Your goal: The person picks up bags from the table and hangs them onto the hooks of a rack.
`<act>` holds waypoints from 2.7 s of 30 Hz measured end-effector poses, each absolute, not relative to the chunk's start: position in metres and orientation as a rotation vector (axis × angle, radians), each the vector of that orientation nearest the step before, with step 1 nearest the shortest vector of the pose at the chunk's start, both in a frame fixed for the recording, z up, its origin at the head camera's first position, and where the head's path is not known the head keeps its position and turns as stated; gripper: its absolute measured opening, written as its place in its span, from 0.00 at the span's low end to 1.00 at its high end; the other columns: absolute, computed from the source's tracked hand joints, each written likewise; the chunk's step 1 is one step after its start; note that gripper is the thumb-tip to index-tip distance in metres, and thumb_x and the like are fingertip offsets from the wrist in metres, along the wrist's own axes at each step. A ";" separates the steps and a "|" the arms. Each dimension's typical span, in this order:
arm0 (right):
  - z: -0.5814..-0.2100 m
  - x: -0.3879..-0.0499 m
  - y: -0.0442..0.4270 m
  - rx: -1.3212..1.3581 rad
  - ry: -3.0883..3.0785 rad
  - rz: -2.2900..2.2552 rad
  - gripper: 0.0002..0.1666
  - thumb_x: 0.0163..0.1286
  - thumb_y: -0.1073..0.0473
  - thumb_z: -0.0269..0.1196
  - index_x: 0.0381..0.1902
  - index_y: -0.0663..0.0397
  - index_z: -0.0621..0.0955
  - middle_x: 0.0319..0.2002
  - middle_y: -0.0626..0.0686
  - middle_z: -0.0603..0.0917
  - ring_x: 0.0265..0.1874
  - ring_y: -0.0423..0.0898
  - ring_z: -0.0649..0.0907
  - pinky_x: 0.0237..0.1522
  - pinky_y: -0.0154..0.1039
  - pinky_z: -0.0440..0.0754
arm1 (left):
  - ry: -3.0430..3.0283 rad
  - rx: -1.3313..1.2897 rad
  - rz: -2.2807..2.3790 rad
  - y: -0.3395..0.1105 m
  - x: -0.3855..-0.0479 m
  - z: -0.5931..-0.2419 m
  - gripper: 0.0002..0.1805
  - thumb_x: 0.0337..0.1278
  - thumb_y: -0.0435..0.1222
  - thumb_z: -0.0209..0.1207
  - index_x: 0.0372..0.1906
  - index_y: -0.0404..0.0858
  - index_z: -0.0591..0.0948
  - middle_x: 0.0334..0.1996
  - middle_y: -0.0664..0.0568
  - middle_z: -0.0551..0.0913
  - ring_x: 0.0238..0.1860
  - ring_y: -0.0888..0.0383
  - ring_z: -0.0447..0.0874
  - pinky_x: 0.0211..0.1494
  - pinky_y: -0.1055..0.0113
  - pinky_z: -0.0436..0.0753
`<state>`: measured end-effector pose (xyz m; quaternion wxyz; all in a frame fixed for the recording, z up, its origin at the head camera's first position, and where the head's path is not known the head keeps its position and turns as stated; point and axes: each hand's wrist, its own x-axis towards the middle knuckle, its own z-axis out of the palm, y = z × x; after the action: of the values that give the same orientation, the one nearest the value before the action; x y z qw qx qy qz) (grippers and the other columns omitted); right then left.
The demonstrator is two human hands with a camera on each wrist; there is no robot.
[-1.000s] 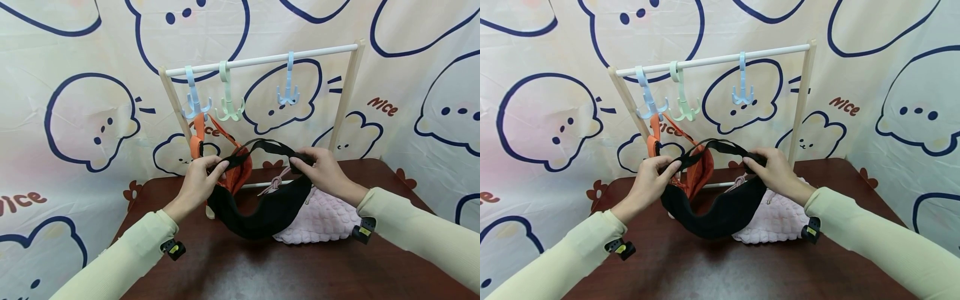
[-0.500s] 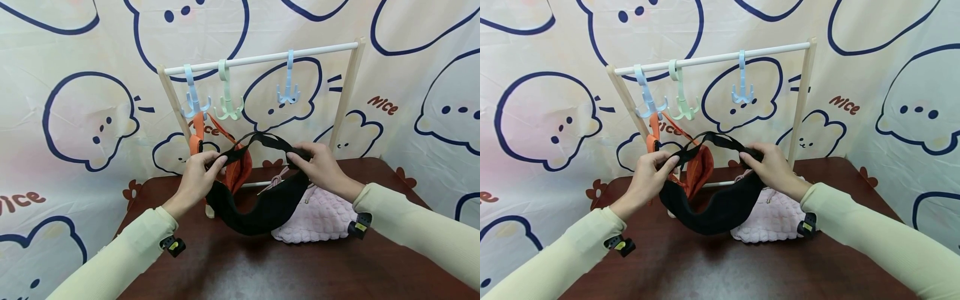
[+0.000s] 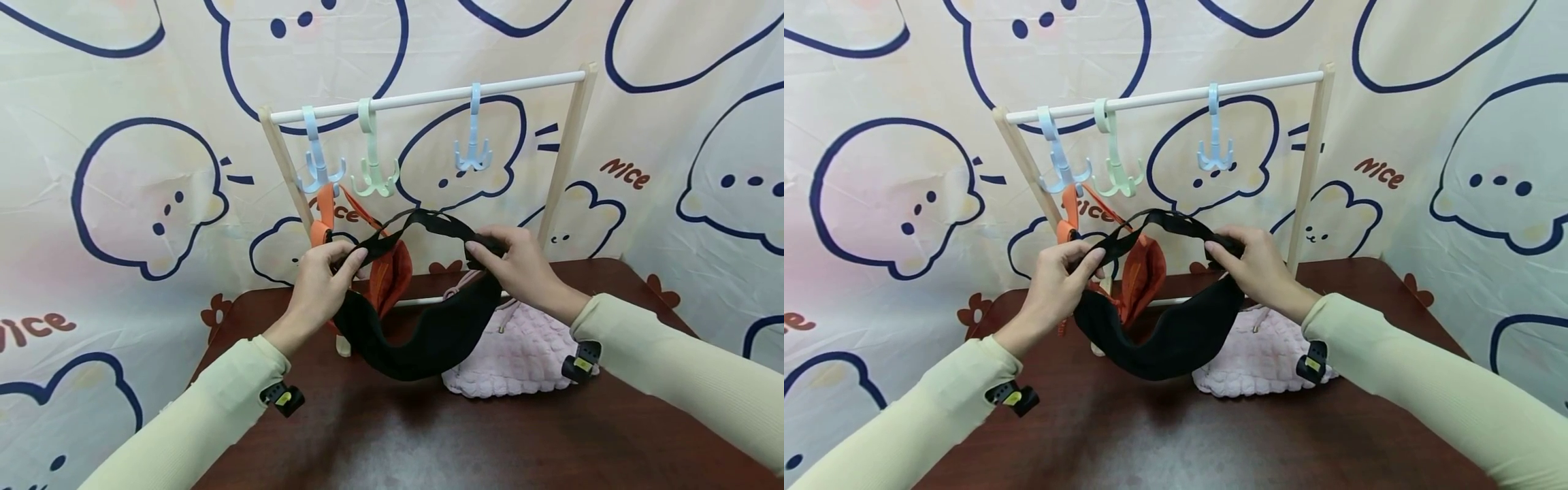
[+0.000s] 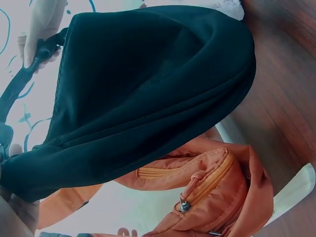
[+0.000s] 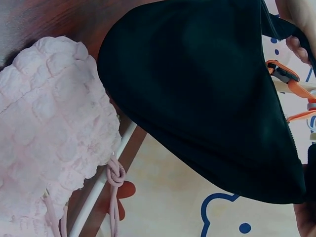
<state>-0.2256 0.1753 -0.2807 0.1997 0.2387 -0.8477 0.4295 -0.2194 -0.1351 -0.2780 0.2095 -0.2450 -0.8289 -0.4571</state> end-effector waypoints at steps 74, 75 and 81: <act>-0.241 -0.251 0.136 0.702 -2.287 1.266 0.13 0.76 0.58 0.61 0.44 0.64 0.86 0.35 0.60 0.89 0.30 0.39 0.87 0.35 0.27 0.82 | -2.167 -0.611 -1.259 -0.132 -0.229 -0.242 0.17 0.73 0.42 0.58 0.33 0.33 0.85 0.21 0.40 0.85 0.20 0.61 0.72 0.27 0.71 0.65; -0.241 -0.251 0.136 0.694 -2.291 1.269 0.14 0.76 0.58 0.61 0.44 0.64 0.86 0.36 0.61 0.89 0.30 0.40 0.87 0.35 0.27 0.82 | -2.166 -0.610 -1.263 -0.132 -0.229 -0.242 0.17 0.73 0.42 0.58 0.33 0.32 0.85 0.21 0.40 0.85 0.20 0.61 0.72 0.27 0.71 0.66; -0.239 -0.255 0.135 0.660 -2.314 1.295 0.15 0.76 0.57 0.60 0.47 0.65 0.85 0.39 0.62 0.89 0.34 0.46 0.90 0.37 0.25 0.83 | -2.165 -0.600 -1.263 -0.131 -0.231 -0.241 0.17 0.73 0.41 0.58 0.32 0.32 0.85 0.21 0.40 0.85 0.20 0.62 0.71 0.28 0.70 0.64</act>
<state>-0.2546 0.1349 -0.2393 0.2031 0.2365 -0.8292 0.4640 -0.2314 -0.1306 -0.2406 0.2783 -0.2237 -0.8068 -0.4708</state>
